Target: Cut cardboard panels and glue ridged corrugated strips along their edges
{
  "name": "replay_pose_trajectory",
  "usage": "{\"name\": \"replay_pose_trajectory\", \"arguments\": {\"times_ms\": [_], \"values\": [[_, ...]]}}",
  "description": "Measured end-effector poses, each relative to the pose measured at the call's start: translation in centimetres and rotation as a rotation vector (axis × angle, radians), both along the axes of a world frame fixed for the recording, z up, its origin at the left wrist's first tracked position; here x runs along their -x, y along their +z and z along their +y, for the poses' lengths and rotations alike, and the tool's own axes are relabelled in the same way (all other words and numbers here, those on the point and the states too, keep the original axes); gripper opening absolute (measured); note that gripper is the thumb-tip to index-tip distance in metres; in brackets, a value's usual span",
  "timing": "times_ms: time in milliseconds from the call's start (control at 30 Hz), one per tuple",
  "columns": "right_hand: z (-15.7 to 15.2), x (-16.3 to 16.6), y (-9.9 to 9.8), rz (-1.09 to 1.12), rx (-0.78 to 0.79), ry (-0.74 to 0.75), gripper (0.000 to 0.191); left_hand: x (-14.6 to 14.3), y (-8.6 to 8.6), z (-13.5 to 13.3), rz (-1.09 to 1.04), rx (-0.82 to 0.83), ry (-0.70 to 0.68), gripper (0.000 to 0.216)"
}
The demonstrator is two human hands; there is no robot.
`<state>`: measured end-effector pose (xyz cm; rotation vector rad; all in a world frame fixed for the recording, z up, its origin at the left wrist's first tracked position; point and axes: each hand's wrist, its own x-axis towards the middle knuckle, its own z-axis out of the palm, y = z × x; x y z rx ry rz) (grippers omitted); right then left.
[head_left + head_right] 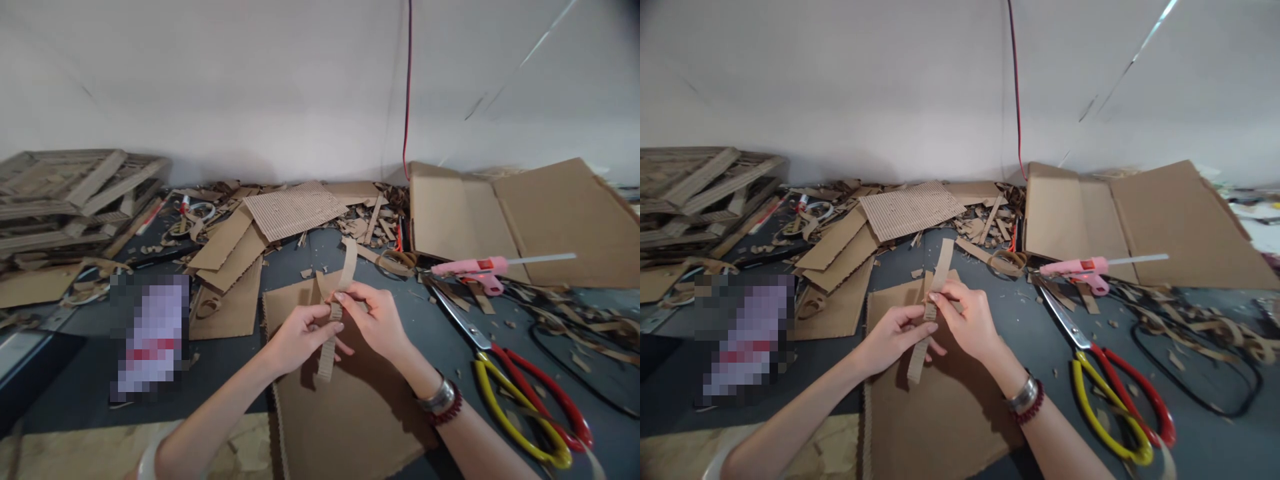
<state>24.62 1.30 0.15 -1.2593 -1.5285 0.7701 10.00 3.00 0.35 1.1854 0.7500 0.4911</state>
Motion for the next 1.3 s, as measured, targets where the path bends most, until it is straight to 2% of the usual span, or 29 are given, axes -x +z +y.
{"name": "replay_pose_trajectory", "arguments": {"times_ms": [200,300,367,467,533,600,700,767,800,933,1000,1067,1300], "values": [[-0.1,0.4,-0.1,0.172,0.099,-0.058,0.016,0.0,0.0,-0.2,0.005,0.033,-0.027,0.025],[0.5,0.0,-0.4,0.315,0.117,-0.153,0.015,0.2,-0.2,-0.3,0.018,0.070,-0.077,0.026],[1.3,-1.2,-0.6,0.452,0.034,-0.311,0.013,0.3,-0.5,-0.5,0.019,0.117,-0.150,0.025],[2.3,-4.2,-0.7,0.595,-0.222,-0.638,0.011,0.4,-0.9,-0.5,0.002,0.164,-0.195,0.026],[2.6,-6.0,-0.8,0.466,-0.356,-0.843,0.009,0.5,-1.0,-0.3,-0.013,0.154,-0.146,0.028],[2.5,-7.0,-1.0,0.163,-0.407,-0.950,0.013,0.5,-0.9,0.0,-0.025,0.133,-0.081,0.031],[2.3,-6.7,-1.5,-0.356,-0.369,-0.850,0.025,0.4,-0.6,0.3,-0.032,0.118,-0.017,0.037],[2.2,-5.6,-1.6,-0.552,-0.343,-0.710,0.034,0.3,-0.5,0.4,-0.039,0.109,-0.007,0.041],[2.0,-4.9,-1.5,-0.583,-0.349,-0.631,0.036,0.3,-0.5,0.4,-0.047,0.102,-0.007,0.043],[1.1,-2.3,-0.4,-0.425,-0.372,-0.133,0.029,0.2,-0.6,0.3,-0.067,0.045,-0.008,0.041],[0.5,-1.4,0.1,-0.334,-0.344,0.027,0.025,0.1,-0.5,0.2,-0.050,0.008,-0.004,0.034],[0.2,-0.9,0.3,-0.280,-0.318,0.078,0.022,0.0,-0.3,0.2,-0.024,-0.034,0.014,0.029],[0.2,-0.7,-0.2,-0.234,-0.276,0.082,0.027,0.2,-0.3,0.4,0.033,-0.218,0.205,0.020]]}}
